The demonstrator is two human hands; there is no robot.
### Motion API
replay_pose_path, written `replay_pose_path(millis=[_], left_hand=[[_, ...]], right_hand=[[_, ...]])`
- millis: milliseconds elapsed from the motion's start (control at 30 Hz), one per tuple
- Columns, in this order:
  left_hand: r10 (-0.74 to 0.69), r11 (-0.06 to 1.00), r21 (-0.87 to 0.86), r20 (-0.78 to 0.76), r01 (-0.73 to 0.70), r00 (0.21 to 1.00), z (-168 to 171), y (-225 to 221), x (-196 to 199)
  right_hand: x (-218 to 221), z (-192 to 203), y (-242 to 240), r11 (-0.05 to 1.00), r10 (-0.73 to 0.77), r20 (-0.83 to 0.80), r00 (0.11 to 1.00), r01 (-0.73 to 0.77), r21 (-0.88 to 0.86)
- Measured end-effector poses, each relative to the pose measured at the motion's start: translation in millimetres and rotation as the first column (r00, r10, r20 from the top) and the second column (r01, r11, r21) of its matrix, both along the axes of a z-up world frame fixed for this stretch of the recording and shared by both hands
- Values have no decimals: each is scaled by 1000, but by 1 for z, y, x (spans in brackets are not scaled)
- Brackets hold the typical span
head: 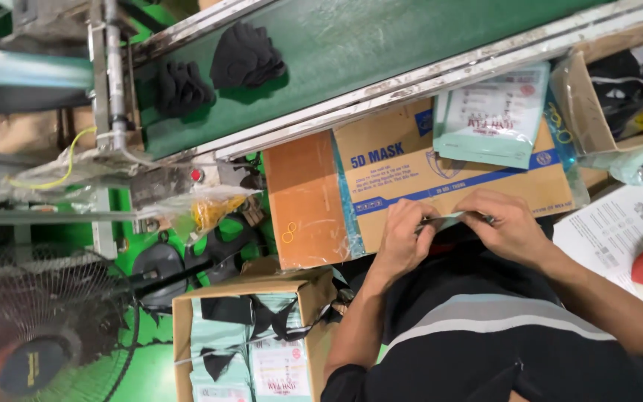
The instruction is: Manual sorting and packing of black face masks into individual plastic bags and shipping boxes.
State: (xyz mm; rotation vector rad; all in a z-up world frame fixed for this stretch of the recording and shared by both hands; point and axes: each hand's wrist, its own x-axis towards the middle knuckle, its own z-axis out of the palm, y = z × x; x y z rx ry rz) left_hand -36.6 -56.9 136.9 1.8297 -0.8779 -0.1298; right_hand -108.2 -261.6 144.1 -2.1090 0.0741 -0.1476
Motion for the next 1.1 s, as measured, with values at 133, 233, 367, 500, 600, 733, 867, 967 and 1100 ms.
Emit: replay_pose_path(millis=[133,233,367,500,600,733,867,967,1100], left_hand=[[1,1000,-22,37,0,999,2,-6,0],[5,1000,-4,18,-5,1000,9,-6,3],[-20,999,31,65,18,998,14,5,6],[-34,995,96,51,29,998,-3,10,10],[-15,982,188,128,-9,992,0,10,6],[-57,981,188,91,39,994,-3,8,7],[34,963,267,21,-38,999,-10,16,8],[78,956,288,-64,-56,995,-16,23,11],[213,975,142,-371,-171,904,-50,40,19]], right_hand=[[4,1,-6,997,-32,16,999,33,-72],[6,-7,-7,996,83,44,996,-84,14],[2,-23,-1,995,98,40,994,-97,-5],[2,-24,-2,996,31,31,999,-34,79],[6,-26,3,986,58,28,998,-62,157],[-3,-33,3,994,39,61,997,-45,98],[-9,-34,3,936,-117,8,993,107,334],[-10,-43,5,907,-146,3,989,132,399],[-5,-57,6,827,-223,-225,948,306,471]])
